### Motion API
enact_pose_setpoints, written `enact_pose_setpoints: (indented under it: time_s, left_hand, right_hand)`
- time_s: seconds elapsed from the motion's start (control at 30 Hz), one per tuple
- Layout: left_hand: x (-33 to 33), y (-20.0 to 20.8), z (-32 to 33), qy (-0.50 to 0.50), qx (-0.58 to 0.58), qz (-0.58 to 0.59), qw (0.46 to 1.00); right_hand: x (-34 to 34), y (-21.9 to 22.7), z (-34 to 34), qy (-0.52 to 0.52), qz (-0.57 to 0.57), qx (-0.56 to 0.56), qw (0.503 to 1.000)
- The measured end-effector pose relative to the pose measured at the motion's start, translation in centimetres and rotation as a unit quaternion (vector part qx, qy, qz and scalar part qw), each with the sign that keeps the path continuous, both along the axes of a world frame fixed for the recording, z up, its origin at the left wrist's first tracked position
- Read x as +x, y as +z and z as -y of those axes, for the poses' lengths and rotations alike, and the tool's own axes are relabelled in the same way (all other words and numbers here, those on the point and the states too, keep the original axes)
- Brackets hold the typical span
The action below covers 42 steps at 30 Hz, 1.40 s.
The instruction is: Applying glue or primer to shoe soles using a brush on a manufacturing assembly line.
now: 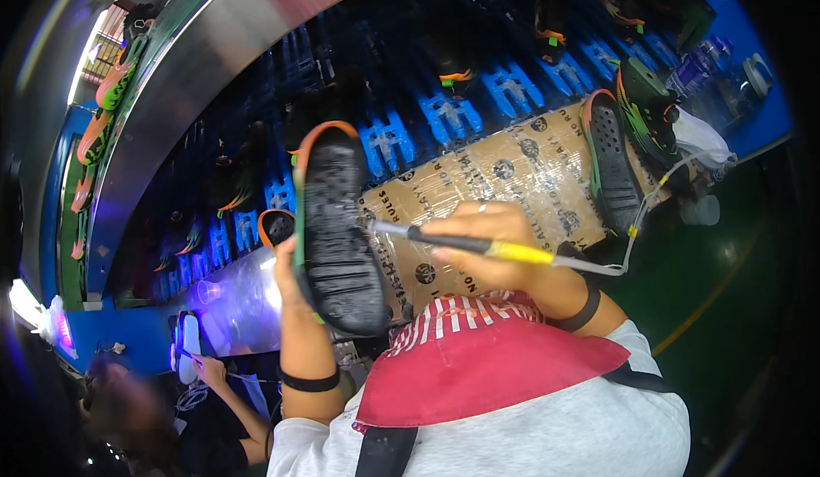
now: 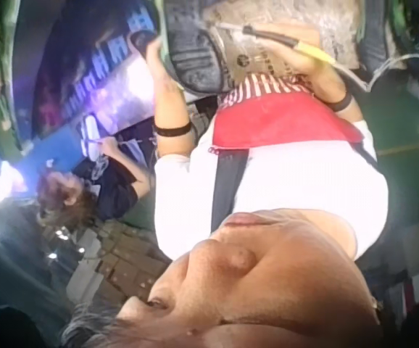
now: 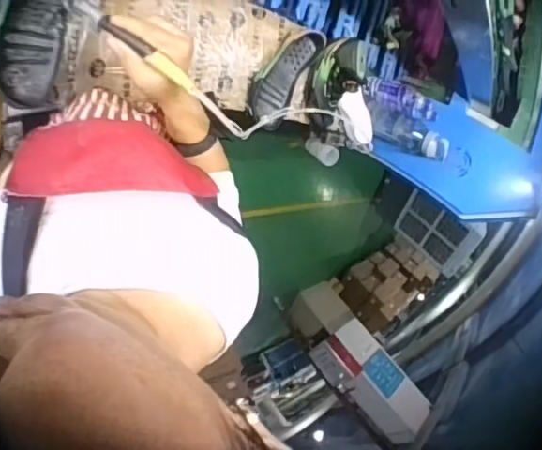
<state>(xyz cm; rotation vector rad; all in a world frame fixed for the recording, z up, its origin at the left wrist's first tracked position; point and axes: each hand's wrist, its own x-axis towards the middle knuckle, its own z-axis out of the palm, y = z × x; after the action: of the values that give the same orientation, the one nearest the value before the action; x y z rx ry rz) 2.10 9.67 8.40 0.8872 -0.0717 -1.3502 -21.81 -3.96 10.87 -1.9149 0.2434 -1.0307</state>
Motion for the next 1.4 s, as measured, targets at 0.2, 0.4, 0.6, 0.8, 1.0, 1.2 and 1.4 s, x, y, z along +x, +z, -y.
enact_pose_setpoints:
  time_s: [0.2,0.4,0.6,0.8,1.0,1.2,1.4]
  left_hand:
    - [6.7,4.9,-3.8,0.068,-0.030,0.118,0.990]
    - [16.5,1.5,-9.8,0.155,0.109,0.183,0.965]
    - [18.5,-7.1,-16.1,0.244,0.282,0.194,0.907]
    - [19.0,-5.5,-15.7,0.103,0.421,0.208,0.877]
    - [24.2,4.4,-12.5,0.306,0.188,0.760,0.542]
    - [22.1,18.5,-0.5,0.383,0.121,0.834,0.378]
    - [29.5,22.5,2.9,0.181,0.196,0.937,0.225]
  right_hand:
    - [-0.8,0.5,1.2,-0.019,-0.054,0.045,0.997]
    - [-0.3,0.5,0.7,0.009,-0.053,0.119,0.991]
    - [-1.1,-0.2,0.9,0.009,-0.051,0.159,0.986]
    - [-1.1,-0.5,0.9,0.001,-0.075,0.189,0.979]
    - [-0.3,0.0,0.4,0.019,-0.060,0.208,0.976]
    - [-0.9,-0.3,0.8,-0.018,-0.070,0.220,0.973]
    - [-1.4,0.0,0.3,-0.024,-0.089,0.195,0.976]
